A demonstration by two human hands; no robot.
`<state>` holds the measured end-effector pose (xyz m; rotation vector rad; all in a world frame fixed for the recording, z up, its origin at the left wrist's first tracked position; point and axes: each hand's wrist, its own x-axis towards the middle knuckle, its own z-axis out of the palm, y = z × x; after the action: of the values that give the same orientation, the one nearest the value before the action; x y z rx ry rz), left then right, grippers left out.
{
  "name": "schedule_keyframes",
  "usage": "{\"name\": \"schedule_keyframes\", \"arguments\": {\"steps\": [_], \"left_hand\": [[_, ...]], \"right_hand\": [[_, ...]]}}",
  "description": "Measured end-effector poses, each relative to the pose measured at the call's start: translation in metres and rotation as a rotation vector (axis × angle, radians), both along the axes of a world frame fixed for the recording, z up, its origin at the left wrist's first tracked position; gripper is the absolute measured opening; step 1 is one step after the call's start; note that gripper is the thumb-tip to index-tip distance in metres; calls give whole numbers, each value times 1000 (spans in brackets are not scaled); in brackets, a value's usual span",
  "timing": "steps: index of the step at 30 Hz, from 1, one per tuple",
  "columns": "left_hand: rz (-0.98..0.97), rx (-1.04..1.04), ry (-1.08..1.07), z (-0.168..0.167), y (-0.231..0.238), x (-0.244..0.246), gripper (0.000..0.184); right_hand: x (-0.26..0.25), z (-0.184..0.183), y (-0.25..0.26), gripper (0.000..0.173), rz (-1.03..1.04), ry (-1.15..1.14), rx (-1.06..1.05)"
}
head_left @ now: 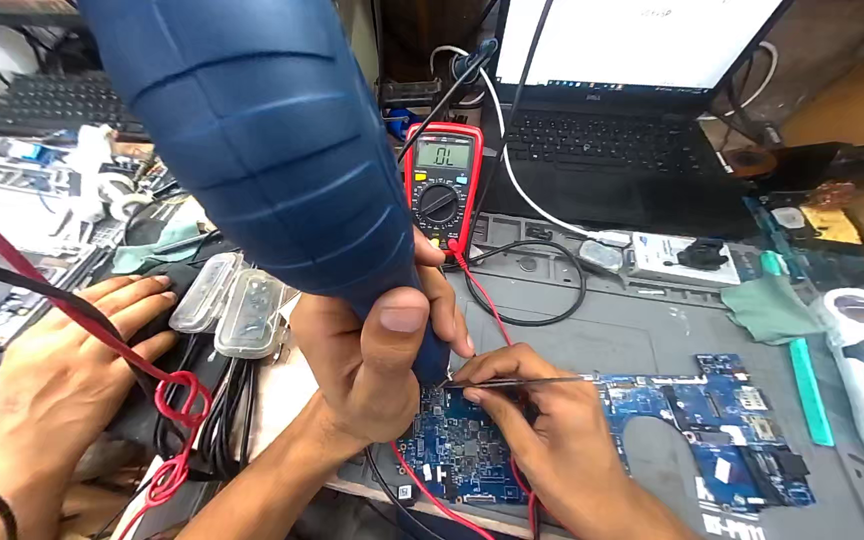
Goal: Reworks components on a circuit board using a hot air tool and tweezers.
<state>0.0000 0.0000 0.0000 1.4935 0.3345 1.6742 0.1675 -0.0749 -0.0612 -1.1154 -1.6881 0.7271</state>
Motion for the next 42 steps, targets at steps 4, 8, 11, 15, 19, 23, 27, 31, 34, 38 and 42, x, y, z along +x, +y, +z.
{"name": "schedule_keyframes", "arguments": {"steps": [4,8,11,15,19,23,27,31,34,38,42], "left_hand": [[7,6,4,1,0,0,35],[3,-3,1,1,-1,0,35],[5,8,9,0,0,1,34],[-2,-5,6,1,-1,1,35],[-5,-9,6,1,-2,1,36],[-3,0,7,1,-2,1,35],[6,3,4,1,-2,1,35],[7,-5,9,1,-2,1,35],[2,-6,2,1,-2,1,35],[1,-2,3,1,-2,0,35],[3,-2,0,1,-2,1,35]], "right_hand": [[0,0,1,7,5,3,7],[0,0,1,7,6,-2,12],[0,0,0,7,1,-8,9],[0,0,1,7,-5,-10,14],[0,1,1,7,-4,-14,8],[0,0,1,6,6,0,4],[0,0,1,7,3,-10,6],[0,0,1,7,3,-16,20],[0,0,2,7,0,-15,20],[0,-1,2,7,5,-7,19],[0,-1,2,7,8,-1,23]]}}
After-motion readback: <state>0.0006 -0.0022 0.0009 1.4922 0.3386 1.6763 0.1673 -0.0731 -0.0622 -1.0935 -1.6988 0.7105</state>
